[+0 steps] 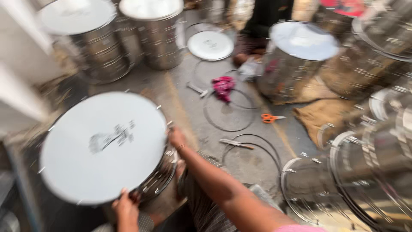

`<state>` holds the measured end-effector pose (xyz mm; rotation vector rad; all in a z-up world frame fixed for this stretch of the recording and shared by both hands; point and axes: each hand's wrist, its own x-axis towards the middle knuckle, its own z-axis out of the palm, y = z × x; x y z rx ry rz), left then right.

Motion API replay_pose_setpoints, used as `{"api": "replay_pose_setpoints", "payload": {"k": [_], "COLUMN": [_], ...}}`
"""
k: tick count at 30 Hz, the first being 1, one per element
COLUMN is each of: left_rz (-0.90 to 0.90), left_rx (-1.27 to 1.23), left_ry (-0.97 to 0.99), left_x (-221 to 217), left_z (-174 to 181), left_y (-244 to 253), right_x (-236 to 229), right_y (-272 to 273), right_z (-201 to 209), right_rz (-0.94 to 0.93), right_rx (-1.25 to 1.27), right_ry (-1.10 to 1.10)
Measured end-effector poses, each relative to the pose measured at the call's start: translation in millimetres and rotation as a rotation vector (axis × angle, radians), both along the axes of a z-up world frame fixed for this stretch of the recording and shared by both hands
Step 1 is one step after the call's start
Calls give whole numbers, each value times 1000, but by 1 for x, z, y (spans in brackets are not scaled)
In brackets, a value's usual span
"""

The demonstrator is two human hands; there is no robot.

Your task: The person sits cross-legged on a chair and uses a wrench to tighten the tension rods on a white drum head. The person systematically moves around the drum, adjusting each rod to secure the head to the drum shell.

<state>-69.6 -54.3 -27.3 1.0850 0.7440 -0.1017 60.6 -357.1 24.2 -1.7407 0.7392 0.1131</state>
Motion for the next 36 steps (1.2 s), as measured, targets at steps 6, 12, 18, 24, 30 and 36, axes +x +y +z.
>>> {"api": "replay_pose_setpoints", "payload": {"k": [6, 12, 18, 24, 30, 36], "left_rz": [-482, -449, -724, -772, -733, -745], "left_rx": [250, 1295, 1451, 1306, 1316, 1325], "left_ry": [241, -432, -611, -561, -587, -556], "left_x": [-5, -9, -12, -1, 0, 0], "left_z": [14, 96, 129, 112, 105, 108], "left_y": [21, 2, -21, -20, -21, -23], "right_x": [-110, -193, -196, -186, -174, -186], "right_y": [47, 89, 122, 148, 192, 186], "right_z": [31, 21, -28, -93, -120, -112], "right_rz": [-128, 227, 405, 478, 129, 79], "right_rx": [360, 593, 613, 697, 872, 836], "right_ry": [-247, 328, 458, 502, 312, 335]}}
